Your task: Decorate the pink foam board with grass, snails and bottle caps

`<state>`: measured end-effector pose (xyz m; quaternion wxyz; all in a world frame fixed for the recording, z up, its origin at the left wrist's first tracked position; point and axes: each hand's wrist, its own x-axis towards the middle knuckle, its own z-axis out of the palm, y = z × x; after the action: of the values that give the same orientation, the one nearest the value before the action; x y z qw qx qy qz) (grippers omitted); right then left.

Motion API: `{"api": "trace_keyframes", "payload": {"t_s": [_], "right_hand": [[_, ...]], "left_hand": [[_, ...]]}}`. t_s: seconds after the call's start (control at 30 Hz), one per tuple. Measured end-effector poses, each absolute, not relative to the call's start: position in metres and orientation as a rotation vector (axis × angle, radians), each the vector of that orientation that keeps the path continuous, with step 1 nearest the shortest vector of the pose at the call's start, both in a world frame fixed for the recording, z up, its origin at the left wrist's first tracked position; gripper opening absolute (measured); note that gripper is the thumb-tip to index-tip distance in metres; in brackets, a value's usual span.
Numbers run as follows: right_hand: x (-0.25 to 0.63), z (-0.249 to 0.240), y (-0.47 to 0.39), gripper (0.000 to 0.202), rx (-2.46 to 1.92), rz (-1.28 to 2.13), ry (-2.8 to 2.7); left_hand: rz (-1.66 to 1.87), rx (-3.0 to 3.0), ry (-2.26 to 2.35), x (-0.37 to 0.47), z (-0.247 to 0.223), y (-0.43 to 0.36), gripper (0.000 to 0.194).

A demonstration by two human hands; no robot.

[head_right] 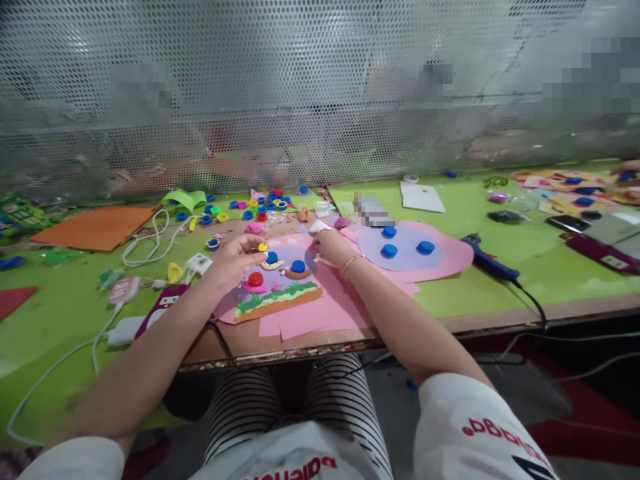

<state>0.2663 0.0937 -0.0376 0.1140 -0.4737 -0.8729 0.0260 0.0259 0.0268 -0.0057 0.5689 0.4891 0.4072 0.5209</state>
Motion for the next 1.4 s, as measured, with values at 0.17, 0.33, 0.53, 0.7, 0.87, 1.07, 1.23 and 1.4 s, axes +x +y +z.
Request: {"api": "trace_keyframes", "payload": {"t_s": [0.17, 0.33, 0.53, 0.7, 0.87, 1.07, 1.23, 1.4], "right_hand": [[0.277, -0.046, 0.098, 0.029, -1.233, 0.079, -2.6], [0.278, -0.05, 0.101, 0.025, -1.257, 0.073, -2.499], [0.266, -0.041, 0.101, 0.026, -1.209, 0.098, -2.315], [0.251, -0.037, 0.088, 0.025, -0.951, 0.243, -2.247], [0.253, -0.038, 0.093, 0.017, -1.095, 0.211, -2.204], [0.255, -0.031, 0.091, 0.014, -1.148, 0.288, -2.092], [0.257, -0.022, 0.088, 0.018, -1.245, 0.253, -2.128], [0.267, -0.019, 0.097, 0.02, -1.465, 0.076, -2.143]], "left_hand": [[1.191, 1.139, 0.906, 0.035, -0.025, 0.025, 0.032], [1.167, 1.227, 0.903, 0.035, -0.041, 0.03, 0.025], [1.265, 1.155, 0.944, 0.034, -0.039, 0.031, 0.02], [1.326, 1.169, 0.929, 0.034, -0.031, 0.027, 0.021], [1.256, 1.155, 0.942, 0.036, -0.033, 0.026, 0.021], [1.257, 1.111, 0.952, 0.038, -0.03, 0.023, 0.018], [1.275, 1.018, 0.926, 0.04, -0.022, 0.021, 0.018], [1.259, 0.987, 0.942, 0.04, -0.019, 0.023, 0.023]]}}
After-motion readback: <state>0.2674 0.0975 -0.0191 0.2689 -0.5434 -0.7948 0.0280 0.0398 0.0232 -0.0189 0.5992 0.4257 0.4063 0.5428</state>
